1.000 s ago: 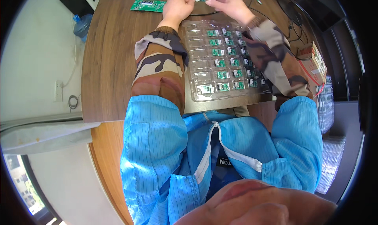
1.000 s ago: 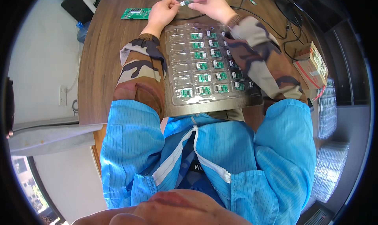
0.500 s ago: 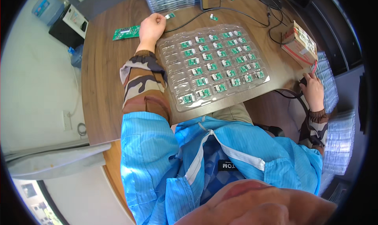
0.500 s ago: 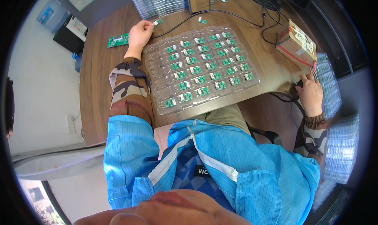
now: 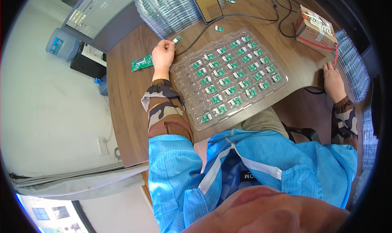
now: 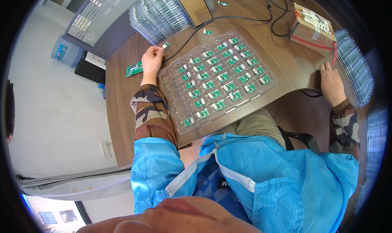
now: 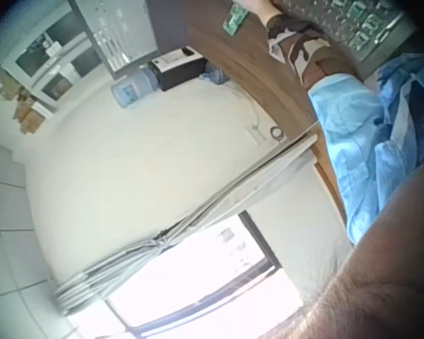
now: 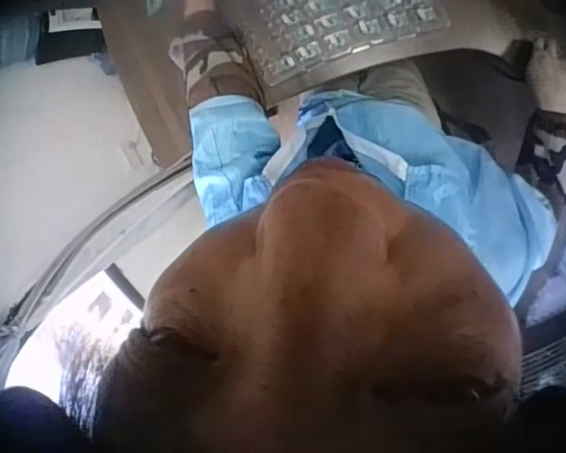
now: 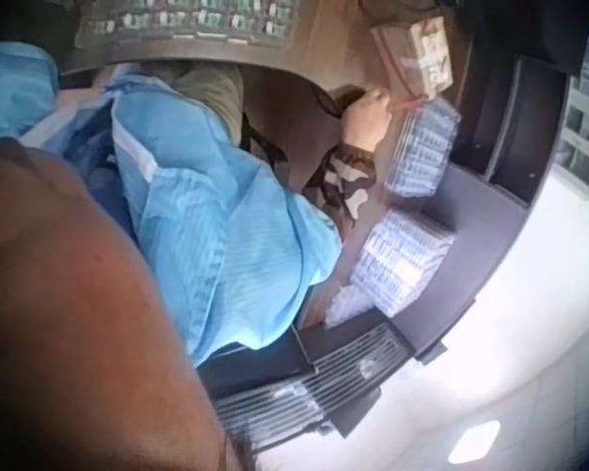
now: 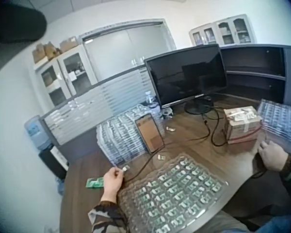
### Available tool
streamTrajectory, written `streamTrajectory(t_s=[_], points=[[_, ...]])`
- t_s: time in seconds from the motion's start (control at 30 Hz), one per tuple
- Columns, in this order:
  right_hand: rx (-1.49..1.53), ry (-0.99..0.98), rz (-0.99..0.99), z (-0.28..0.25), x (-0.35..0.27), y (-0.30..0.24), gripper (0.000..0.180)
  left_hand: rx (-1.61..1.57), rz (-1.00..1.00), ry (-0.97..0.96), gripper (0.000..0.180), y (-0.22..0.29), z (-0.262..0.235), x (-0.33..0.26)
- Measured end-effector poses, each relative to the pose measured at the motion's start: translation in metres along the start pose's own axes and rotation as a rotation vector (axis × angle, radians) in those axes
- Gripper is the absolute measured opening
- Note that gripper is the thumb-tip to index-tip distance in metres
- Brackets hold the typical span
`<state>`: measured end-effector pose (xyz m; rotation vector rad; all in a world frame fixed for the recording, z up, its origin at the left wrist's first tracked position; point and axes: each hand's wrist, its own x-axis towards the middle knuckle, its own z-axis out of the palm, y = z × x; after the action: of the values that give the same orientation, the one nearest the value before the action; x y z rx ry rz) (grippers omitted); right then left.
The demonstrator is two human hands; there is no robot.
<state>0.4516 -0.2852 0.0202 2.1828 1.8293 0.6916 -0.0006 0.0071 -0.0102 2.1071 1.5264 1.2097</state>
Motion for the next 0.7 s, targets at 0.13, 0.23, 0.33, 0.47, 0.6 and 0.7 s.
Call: streamTrajectory(t_s=[0.13,0.23,0.33,0.47,0.6,0.7], points=[[0.113,0.004,0.022,-0.004,0.000,-0.001,0.018,-0.029,-0.012,-0.009,0.017,-0.001,-0.003,0.000],[0.114,0.008,0.058,-0.001,0.002,0.001,0.017,-0.035,-0.011,-0.022,0.016,0.001,-0.003,0.000],[0.100,0.037,0.049,0.000,0.005,-0.001,0.018,-0.040,-0.024,-0.042,0.016,0.003,-0.005,-0.001],[0.054,0.057,0.050,0.007,0.004,0.001,0.018,-0.044,-0.035,-0.056,0.017,0.004,-0.004,-0.001],[0.041,0.089,0.023,0.010,0.005,0.002,0.017,-0.045,-0.028,-0.055,0.016,0.002,-0.004,-0.001],[0.044,-0.042,0.068,0.007,0.006,0.001,0.020,-0.069,-0.031,-0.052,0.016,0.003,-0.005,-0.001]])
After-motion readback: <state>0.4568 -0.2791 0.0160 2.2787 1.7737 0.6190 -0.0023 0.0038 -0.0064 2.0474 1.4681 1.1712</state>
